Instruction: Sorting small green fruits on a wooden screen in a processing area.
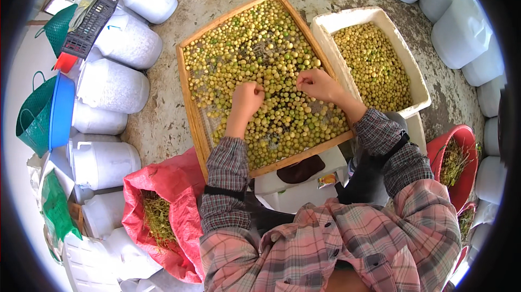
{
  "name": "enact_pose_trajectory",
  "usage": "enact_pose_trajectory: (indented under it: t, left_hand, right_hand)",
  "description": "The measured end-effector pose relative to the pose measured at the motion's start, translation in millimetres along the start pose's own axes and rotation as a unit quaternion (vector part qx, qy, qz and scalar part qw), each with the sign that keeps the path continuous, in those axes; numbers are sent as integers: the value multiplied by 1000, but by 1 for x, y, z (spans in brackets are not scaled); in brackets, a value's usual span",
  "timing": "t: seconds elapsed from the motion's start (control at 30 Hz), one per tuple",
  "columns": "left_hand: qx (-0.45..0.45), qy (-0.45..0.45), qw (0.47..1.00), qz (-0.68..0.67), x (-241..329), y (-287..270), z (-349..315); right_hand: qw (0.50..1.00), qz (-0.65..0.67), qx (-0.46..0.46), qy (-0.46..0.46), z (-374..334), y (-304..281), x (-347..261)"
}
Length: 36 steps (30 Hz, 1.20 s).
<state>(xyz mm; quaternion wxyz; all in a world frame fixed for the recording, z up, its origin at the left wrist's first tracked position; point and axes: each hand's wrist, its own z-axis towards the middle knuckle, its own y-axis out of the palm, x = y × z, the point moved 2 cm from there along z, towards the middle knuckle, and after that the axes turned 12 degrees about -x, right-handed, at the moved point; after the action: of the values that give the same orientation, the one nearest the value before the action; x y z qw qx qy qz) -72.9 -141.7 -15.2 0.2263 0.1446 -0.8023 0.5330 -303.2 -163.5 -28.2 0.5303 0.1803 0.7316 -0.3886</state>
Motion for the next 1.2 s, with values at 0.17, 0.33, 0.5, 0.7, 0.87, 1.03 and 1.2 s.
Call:
enact_pose_trajectory:
  t: [0.17,0.33,0.5,0.7,0.87,1.03,1.2]
  left_hand:
    - [-23,10,979,-200,20,-12,-30]
    - [31,61,939,-337,39,-9,-28]
    - [19,144,949,-279,70,15,-19]
    - [69,145,986,-43,44,9,-4]
    - [33,168,975,140,33,38,-43]
    - [-140,114,984,13,21,15,-81]
    - [5,73,997,-26,23,-3,-41]
  right_hand:
    - [996,88,3,-26,0,9,-17]
    - [862,496,-85,63,-6,17,-14]
    - [783,606,-89,104,5,31,-5]
    - [762,638,-39,109,3,8,-7]
    - [770,634,-34,66,7,-15,-2]
    - [776,629,33,29,7,-27,-12]
    - [780,625,-44,5,7,-22,-19]
